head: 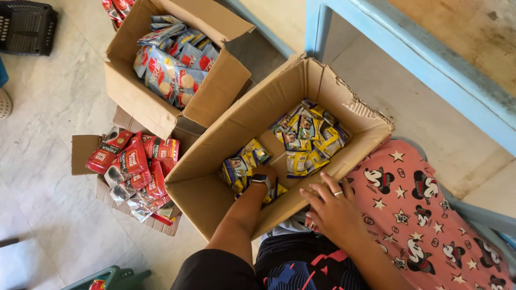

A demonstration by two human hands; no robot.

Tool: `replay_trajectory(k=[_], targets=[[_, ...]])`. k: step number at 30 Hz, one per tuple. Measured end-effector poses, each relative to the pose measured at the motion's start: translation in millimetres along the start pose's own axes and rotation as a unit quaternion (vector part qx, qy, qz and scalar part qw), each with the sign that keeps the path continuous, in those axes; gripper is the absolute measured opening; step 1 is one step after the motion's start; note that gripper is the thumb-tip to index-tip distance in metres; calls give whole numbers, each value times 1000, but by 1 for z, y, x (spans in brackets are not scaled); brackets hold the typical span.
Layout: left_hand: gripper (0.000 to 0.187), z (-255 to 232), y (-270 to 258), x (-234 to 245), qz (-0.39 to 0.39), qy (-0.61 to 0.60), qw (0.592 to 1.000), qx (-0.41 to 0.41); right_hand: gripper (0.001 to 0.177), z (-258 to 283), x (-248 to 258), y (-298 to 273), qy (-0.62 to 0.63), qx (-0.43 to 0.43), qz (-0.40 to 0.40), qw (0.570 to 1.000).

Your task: The person sits on the floor and repeatedly picks up yellow and blue packets from a cardboard box. They place the packets onto a light blue metal shelf, stacking them neatly next to other similar packets.

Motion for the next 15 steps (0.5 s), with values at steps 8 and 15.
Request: replay_trajectory(k=[8, 15], targets=[[45, 6, 133, -16, -115, -262, 958, 38, 62, 1, -4, -1, 4, -12, -4, 1000], [44, -5, 168, -31, -80, -776, 602, 171, 59, 0, -6, 1, 7, -9, -16, 1000]])
Point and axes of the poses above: each hand's wrist, its own y-axis towards the middle knuckle, its own x-axis out of the back of the hand, z = x × y, the point moved 4 cm from there along y, towards the middle knuckle, and after that the axes turned 3 degrees about y, right-handed, at the moved point
